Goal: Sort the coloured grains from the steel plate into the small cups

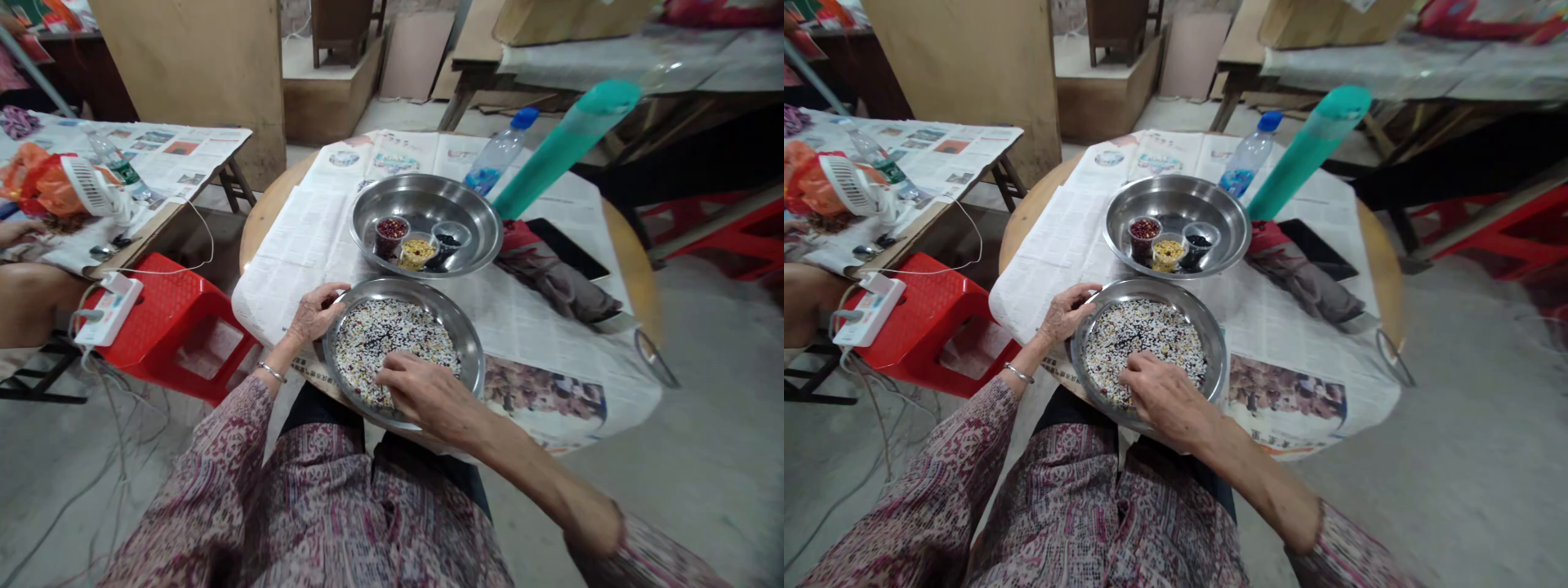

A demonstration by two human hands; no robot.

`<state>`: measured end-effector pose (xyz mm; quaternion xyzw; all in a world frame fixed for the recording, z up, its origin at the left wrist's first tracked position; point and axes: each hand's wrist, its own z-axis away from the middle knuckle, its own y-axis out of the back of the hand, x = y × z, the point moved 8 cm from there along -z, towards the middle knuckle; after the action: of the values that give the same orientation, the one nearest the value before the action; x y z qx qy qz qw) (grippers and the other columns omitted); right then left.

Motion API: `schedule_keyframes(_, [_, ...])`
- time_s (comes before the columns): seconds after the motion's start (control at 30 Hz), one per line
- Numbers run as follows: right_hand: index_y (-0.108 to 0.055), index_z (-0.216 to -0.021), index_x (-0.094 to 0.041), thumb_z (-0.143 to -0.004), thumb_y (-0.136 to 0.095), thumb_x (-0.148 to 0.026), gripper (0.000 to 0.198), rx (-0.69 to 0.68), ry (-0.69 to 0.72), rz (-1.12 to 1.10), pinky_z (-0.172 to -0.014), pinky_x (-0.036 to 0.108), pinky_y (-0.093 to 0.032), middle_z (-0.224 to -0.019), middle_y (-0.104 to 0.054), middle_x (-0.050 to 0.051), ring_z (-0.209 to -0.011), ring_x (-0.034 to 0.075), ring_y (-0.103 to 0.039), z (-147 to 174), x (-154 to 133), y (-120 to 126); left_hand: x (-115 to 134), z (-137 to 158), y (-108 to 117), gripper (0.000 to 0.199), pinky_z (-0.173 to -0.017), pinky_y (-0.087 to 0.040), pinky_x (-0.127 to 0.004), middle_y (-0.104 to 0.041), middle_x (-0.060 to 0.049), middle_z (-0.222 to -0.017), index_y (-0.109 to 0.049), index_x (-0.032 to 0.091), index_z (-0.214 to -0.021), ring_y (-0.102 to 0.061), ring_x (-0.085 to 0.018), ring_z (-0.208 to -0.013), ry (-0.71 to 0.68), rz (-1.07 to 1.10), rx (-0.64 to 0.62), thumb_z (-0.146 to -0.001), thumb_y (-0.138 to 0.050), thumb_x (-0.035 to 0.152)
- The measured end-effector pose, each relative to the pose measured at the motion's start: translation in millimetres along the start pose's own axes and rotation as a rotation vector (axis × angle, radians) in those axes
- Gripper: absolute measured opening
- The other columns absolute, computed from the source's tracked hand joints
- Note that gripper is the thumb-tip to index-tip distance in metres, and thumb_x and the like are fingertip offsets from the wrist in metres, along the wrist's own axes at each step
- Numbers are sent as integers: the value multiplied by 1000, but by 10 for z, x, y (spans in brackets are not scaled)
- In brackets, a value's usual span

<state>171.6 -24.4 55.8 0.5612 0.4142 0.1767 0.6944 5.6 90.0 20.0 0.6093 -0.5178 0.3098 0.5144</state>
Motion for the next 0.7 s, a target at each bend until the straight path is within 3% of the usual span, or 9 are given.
schedule_keyframes(0.1, [-66,-76,-22,-89,-53,-7,23,-137,-56,21,-67,27,-41,-82,-67,2,-76,15,-60,173,125,-66,-8,2,-3,31,-62,-41,-21,-59,3,-74,-69,17,-115,-49,-9,-64,3,-15,-5,-86,-62,22])
schedule_keyframes(0.17, [-67,-76,-22,-90,-54,-8,24,-156,-61,31,-69,27,-43,-82,-68,2,-77,16,-62,180,216,-89,-10,2,-1,31,-62,-41,-20,-60,3,-75,-68,17,-116,-50,-9,-65,8,-19,-6,-86,-62,22])
schedule_keyframes(0.37, [-71,-111,-22,-94,-53,-17,25,165,-191,151,-85,37,-53,-116,-68,11,-108,25,-61,-160,536,136,-4,-2,14,32,-62,-41,-20,-61,2,-78,-69,16,-115,-51,-9,-67,15,-27,-3,-85,-61,21])
schedule_keyframes(0.53, [-60,-130,-21,-95,-60,-31,37,256,-101,73,-95,41,-51,-132,-59,13,-121,27,-54,-439,287,76,8,-14,27,32,-64,-42,-21,-60,2,-78,-69,15,-114,-51,-10,-67,12,-43,6,-83,-60,20])
schedule_keyframes(0.7, [-67,-98,-18,-89,-56,-11,16,118,18,38,-84,32,-48,-102,-65,9,-98,21,-57,-523,66,-114,28,-16,27,32,-62,-41,-21,-57,3,-74,-70,16,-114,-47,-10,-64,25,-47,6,-83,-61,19])
